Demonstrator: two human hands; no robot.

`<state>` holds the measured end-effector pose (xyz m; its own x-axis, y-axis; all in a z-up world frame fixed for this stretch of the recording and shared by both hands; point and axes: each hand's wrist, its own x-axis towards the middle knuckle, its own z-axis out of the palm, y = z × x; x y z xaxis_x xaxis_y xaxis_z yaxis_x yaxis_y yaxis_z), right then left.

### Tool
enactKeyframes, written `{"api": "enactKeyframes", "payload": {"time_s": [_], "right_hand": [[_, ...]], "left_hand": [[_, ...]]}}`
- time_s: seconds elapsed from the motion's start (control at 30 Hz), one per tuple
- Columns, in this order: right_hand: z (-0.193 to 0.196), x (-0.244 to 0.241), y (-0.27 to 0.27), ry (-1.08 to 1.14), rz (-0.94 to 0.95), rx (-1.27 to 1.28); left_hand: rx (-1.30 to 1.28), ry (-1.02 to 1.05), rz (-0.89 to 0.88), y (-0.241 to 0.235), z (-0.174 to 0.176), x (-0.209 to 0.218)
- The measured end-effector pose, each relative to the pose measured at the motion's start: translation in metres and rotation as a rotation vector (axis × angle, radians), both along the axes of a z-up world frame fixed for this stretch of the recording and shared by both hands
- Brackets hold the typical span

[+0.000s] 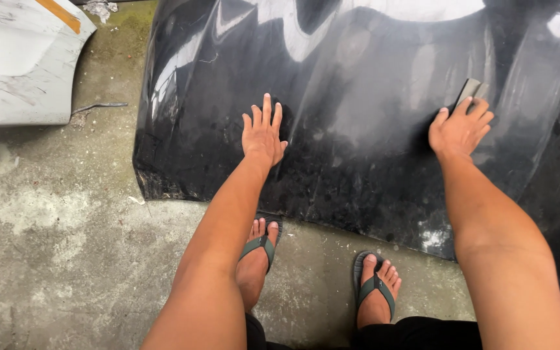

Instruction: Hand sanding a black car hood to prepare it for painting or polishing.

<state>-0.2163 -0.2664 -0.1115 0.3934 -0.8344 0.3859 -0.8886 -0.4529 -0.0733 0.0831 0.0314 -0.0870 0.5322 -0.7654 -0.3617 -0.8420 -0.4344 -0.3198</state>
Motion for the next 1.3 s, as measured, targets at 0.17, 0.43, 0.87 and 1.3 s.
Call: {"api": "enactKeyframes", "payload": {"time_s": [0.17, 0.43, 0.87, 1.3], "right_hand": [[-0.005, 0.025, 0.019, 0.039, 0.151, -0.074], [-0.001, 0.072, 0.054, 0.212, 0.699, -0.170], [0.001, 0.004, 0.014, 0.224, 0.228, 0.013], [0.018, -0.005, 0.008, 0.010, -0.307, 0.309]], "left_hand": [[-0.028, 0.050, -0.004, -0.009, 0.013, -0.011], [-0.028, 0.124, -0.096, -0.033, 0.000, -0.027], [0.050, 0.114, -0.125, -0.028, 0.022, -0.035], [0.034, 0.115, -0.051, -0.013, 0.007, -0.012]]}}
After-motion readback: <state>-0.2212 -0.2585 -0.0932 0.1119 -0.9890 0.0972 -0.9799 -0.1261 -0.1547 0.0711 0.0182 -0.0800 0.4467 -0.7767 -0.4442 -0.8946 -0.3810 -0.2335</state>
